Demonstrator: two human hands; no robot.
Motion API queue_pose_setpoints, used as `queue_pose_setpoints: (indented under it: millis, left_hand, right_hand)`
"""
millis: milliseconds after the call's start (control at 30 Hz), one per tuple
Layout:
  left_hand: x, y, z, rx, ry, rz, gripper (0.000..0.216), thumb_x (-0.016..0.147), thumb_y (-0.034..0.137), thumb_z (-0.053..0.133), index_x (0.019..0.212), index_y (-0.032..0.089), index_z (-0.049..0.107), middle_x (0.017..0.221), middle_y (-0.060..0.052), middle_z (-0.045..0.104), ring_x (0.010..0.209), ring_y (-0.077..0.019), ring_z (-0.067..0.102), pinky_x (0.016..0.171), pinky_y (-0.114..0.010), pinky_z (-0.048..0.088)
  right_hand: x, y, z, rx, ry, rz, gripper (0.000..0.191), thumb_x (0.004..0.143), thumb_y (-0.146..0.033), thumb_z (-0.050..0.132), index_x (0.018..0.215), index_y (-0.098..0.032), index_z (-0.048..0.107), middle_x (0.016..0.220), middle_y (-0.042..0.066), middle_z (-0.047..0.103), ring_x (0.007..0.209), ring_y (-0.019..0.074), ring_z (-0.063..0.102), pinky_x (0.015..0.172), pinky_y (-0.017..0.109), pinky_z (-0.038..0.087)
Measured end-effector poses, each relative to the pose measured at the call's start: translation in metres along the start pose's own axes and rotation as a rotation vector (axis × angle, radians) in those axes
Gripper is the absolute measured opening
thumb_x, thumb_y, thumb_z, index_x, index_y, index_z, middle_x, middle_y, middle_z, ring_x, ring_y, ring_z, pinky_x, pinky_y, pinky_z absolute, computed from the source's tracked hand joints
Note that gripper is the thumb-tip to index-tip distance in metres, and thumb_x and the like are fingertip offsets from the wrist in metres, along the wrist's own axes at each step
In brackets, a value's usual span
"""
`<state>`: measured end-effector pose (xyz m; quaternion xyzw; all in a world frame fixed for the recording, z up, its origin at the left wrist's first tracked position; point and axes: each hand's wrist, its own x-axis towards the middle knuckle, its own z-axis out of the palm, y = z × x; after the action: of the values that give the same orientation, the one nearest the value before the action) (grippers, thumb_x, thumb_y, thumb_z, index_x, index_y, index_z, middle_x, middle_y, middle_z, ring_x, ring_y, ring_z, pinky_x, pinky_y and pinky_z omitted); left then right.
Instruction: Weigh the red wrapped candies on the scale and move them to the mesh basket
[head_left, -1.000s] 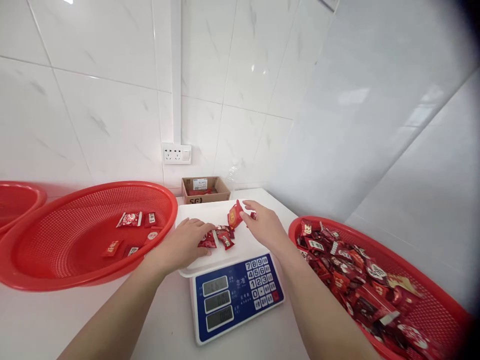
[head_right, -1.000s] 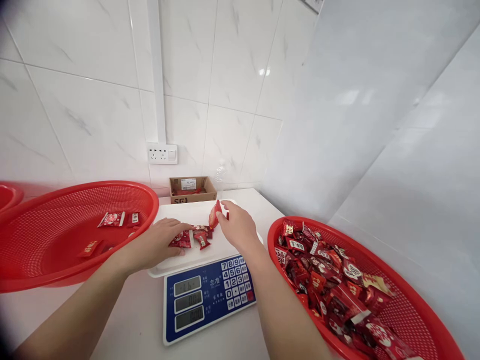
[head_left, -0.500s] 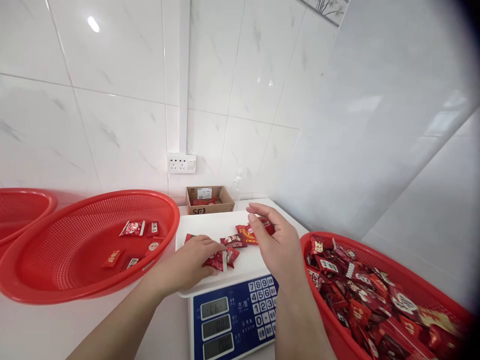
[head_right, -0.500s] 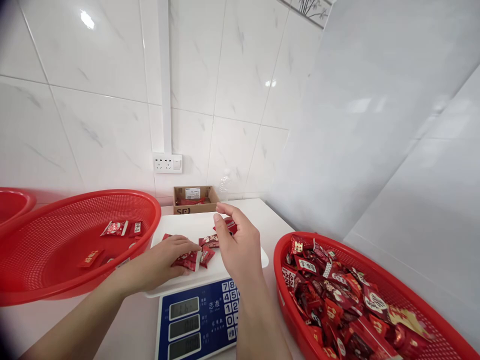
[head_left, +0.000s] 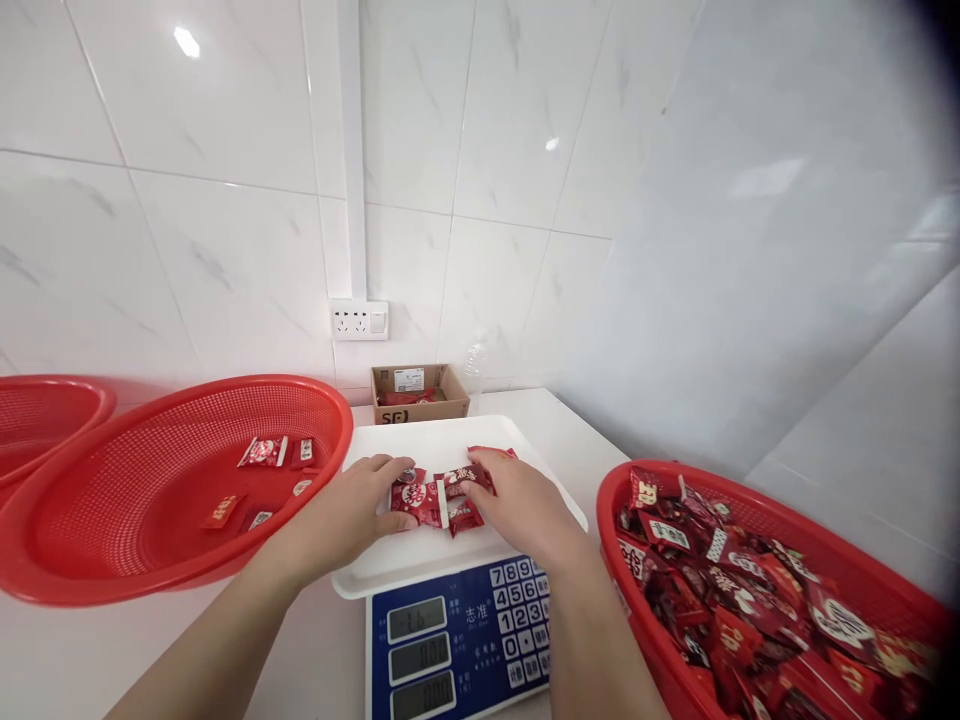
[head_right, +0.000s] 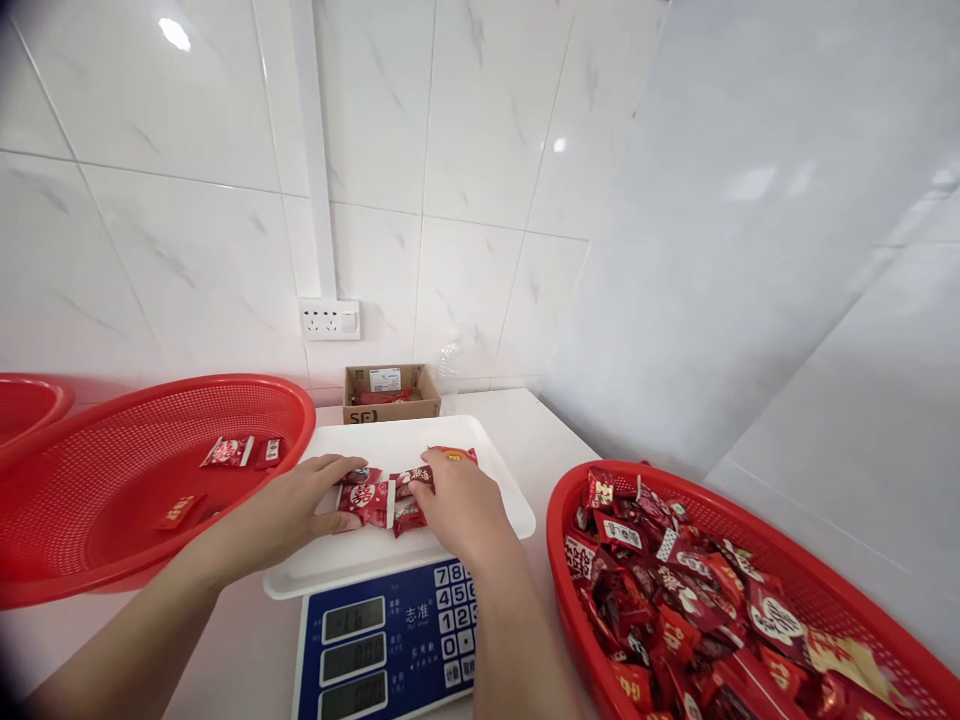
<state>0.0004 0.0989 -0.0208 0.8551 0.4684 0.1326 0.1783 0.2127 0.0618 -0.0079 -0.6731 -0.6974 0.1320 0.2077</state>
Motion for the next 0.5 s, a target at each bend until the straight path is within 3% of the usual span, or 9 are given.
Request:
queue_pose_setpoints:
  millis: [100,200,367,500]
  left_hand:
    - [0.000,0.004,0.002,-0.049,-0.028,0.017,0.062,0.086,0.036,0.060,0.145,0.025,0.044,0.149,-0.009,0.051,0.134,-0.0305,0.050,0.107,-0.043,0.042]
    - [0.000,0.006,0.002,-0.101,-0.062,0.062,0.062,0.084,0.035,0.063,0.143,0.028,0.047,0.151,-0.007,0.048,0.136,-0.0306,0.048,0.107,-0.042,0.044]
    - [0.003,0.003,0.006,0.009,-0.066,0.083,0.058,0.082,0.031,0.067,0.138,0.030,0.054,0.158,-0.007,0.037,0.147,-0.0335,0.028,0.115,-0.052,0.032]
    - [0.004,0.001,0.010,0.005,-0.055,0.109,0.054,0.082,0.025,0.065,0.135,0.031,0.058,0.158,-0.007,0.038,0.147,-0.0337,0.027,0.115,-0.054,0.032]
  right_hand:
    - [0.001,-0.001,0.002,0.029,-0.052,-0.065,0.034,0.091,-0.025,0.053,0.122,-0.019,0.066,0.122,0.011,0.071,0.111,0.0301,0.065,0.089,0.041,0.049]
    - [0.000,0.002,0.000,0.062,-0.063,-0.104,0.035,0.092,-0.028,0.053,0.126,-0.026,0.063,0.123,0.004,0.071,0.112,0.0232,0.065,0.091,0.032,0.048]
    - [0.004,0.018,-0.004,0.013,0.053,0.033,0.038,0.094,-0.026,0.047,0.128,-0.016,0.061,0.116,0.019,0.070,0.110,0.0353,0.063,0.086,0.045,0.046]
    - [0.006,0.023,0.000,0.058,0.046,0.018,0.028,0.091,-0.023,0.051,0.113,-0.021,0.068,0.107,0.013,0.074,0.101,0.0305,0.068,0.083,0.040,0.047]
